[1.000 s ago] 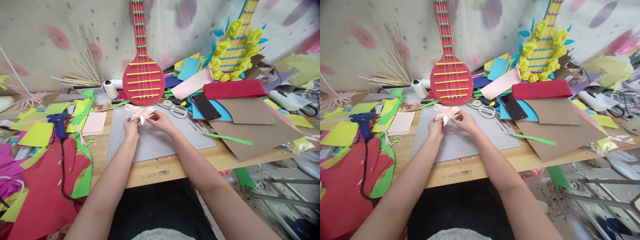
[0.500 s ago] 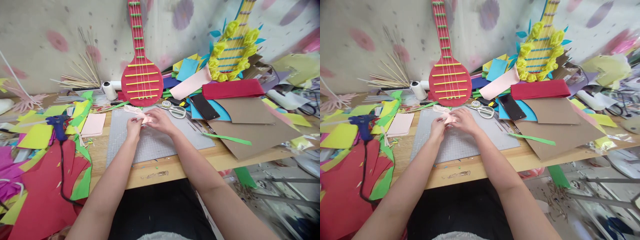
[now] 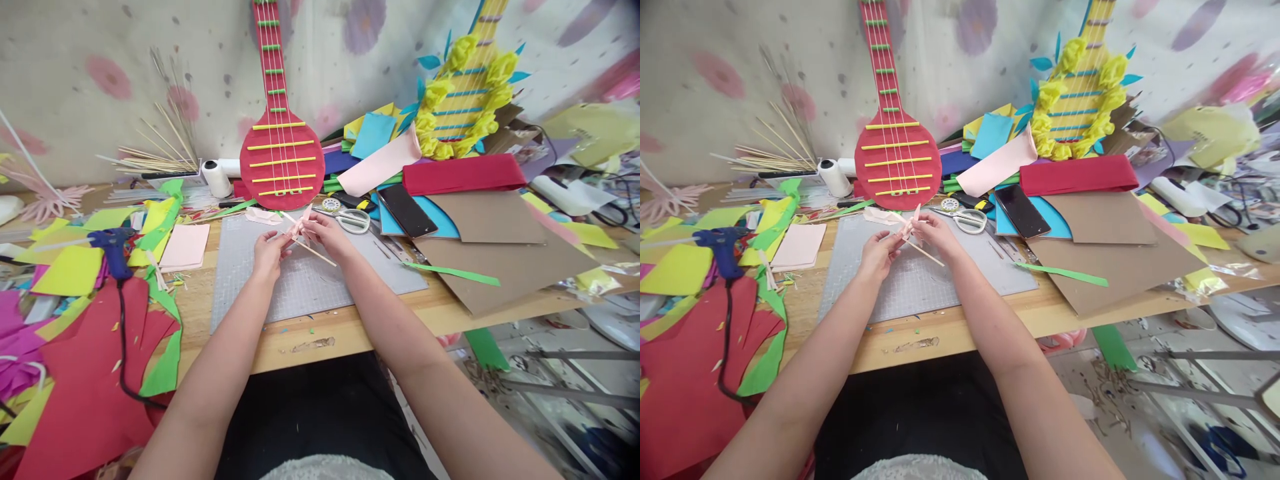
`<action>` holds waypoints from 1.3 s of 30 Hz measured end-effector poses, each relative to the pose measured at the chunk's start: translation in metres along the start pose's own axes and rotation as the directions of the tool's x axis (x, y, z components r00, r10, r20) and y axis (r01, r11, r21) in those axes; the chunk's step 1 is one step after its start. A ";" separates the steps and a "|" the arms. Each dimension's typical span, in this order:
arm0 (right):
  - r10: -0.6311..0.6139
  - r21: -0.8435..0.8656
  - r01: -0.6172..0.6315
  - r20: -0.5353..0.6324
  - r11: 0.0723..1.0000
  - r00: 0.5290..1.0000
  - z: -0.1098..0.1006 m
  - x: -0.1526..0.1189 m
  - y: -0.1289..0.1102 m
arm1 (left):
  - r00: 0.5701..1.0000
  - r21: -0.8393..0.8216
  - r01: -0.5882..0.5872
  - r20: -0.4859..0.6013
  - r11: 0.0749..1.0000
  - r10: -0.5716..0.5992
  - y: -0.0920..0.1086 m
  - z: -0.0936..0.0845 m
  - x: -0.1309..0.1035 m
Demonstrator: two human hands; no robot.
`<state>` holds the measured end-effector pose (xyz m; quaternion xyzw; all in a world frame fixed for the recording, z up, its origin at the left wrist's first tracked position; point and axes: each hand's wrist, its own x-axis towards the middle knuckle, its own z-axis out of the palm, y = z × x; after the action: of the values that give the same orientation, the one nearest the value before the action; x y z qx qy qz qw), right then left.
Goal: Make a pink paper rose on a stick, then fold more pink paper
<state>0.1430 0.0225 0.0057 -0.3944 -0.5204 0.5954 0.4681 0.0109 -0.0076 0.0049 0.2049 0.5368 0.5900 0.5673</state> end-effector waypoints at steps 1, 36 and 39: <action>0.005 -0.005 -0.005 0.004 1.000 1.000 0.000 0.000 0.000 | 1.000 0.007 0.003 -0.005 1.000 -0.003 0.000 0.000 0.000; 0.028 -0.662 -0.070 -0.073 0.746 0.997 0.016 -0.002 0.014 | 0.968 -0.177 -0.120 -0.239 0.977 0.076 0.005 -0.004 0.009; 0.033 -0.697 -0.092 -0.098 0.711 0.995 0.014 -0.002 0.014 | 0.982 -0.176 -0.083 -0.184 0.981 0.050 0.008 -0.006 0.008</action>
<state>0.1280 0.0171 -0.0059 -0.5825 -0.6747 0.3537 0.2835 0.0004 -0.0012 0.0072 0.1161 0.5221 0.6713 0.5131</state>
